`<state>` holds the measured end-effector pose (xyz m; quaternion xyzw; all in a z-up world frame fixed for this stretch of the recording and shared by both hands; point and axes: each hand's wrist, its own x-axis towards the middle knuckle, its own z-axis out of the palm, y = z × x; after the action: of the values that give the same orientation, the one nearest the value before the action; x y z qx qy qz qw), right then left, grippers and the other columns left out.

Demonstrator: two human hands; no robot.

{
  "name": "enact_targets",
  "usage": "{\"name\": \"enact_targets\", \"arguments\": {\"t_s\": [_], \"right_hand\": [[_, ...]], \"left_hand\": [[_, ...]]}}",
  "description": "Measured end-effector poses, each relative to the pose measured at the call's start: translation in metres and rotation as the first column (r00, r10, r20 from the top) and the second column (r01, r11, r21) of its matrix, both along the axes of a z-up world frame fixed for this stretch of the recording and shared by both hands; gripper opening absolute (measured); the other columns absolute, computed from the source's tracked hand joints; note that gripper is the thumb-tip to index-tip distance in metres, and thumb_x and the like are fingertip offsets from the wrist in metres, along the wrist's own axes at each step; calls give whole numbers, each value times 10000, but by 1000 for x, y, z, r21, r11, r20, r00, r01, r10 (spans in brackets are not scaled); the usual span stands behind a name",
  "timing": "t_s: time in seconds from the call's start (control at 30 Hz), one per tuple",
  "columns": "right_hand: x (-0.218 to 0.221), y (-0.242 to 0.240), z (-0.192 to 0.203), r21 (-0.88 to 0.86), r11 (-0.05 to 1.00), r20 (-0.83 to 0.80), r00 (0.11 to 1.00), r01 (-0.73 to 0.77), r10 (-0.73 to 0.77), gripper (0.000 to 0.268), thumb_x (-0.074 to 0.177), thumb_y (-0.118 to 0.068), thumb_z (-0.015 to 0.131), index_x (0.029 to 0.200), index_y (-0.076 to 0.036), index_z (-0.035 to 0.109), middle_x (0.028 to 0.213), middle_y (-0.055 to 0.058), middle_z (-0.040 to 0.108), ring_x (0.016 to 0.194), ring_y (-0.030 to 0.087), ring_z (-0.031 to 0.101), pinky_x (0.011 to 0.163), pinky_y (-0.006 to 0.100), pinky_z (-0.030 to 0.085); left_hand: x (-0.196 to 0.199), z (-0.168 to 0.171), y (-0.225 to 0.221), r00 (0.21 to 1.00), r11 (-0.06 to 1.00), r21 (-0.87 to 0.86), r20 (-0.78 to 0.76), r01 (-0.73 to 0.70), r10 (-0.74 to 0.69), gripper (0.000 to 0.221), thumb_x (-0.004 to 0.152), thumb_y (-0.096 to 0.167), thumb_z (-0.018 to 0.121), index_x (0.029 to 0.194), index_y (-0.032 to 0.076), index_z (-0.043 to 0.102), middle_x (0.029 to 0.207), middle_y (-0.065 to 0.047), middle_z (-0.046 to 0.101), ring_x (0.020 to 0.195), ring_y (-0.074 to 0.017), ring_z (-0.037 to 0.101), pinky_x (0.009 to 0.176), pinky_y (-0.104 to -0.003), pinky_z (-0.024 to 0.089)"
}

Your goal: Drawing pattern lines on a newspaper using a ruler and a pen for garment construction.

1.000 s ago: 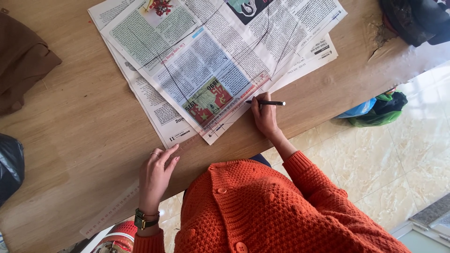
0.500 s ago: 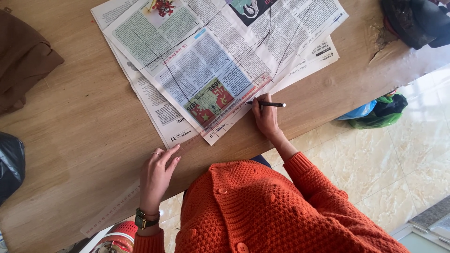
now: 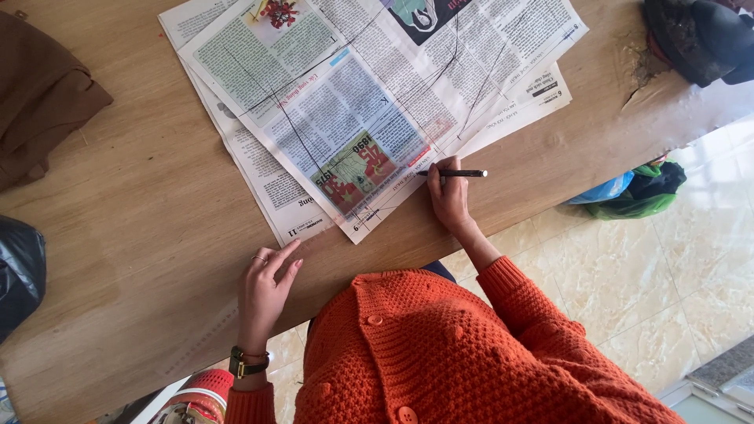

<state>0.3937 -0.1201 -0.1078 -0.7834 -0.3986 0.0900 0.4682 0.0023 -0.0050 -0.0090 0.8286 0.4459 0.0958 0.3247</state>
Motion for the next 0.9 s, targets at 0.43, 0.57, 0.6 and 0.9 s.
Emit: {"name": "enact_targets", "arguments": {"t_s": [0.43,0.57,0.6,0.9], "right_hand": [[0,2,-3,51,999,-34,999,-7,9,102,1020,-188,619,991,-111,560,717,154,591,638,353,622,591,431,485],[2,2,-1,64,998,-11,1000,13,-12,107,1034,-205,601,991,-114,564,709,153,589,644,337,605,603,425,482],[1,2,0,81,997,-14,1000,13,-12,108,1045,-202,582,992,-110,559,713,148,581,643,314,595,610,415,484],[2,3,-5,122,991,-16,998,-55,57,105,1047,-164,581,983,-84,555,740,161,573,667,337,615,604,425,483]], "left_hand": [[-4,-49,-3,992,987,154,127,-34,15,377,945,296,704,1321,318,704,884,-53,596,819,-300,676,730,-424,555],[-8,-82,-6,974,970,234,226,-64,10,414,949,245,712,1357,308,691,900,-55,582,812,-275,649,742,-400,538],[-11,-93,-7,974,950,305,228,-62,-10,421,952,244,711,1367,314,686,903,-47,581,784,-256,642,723,-387,534],[-8,-87,-5,998,845,533,69,-30,-8,368,925,344,735,1291,373,713,865,24,604,697,-189,646,672,-363,527]]}}
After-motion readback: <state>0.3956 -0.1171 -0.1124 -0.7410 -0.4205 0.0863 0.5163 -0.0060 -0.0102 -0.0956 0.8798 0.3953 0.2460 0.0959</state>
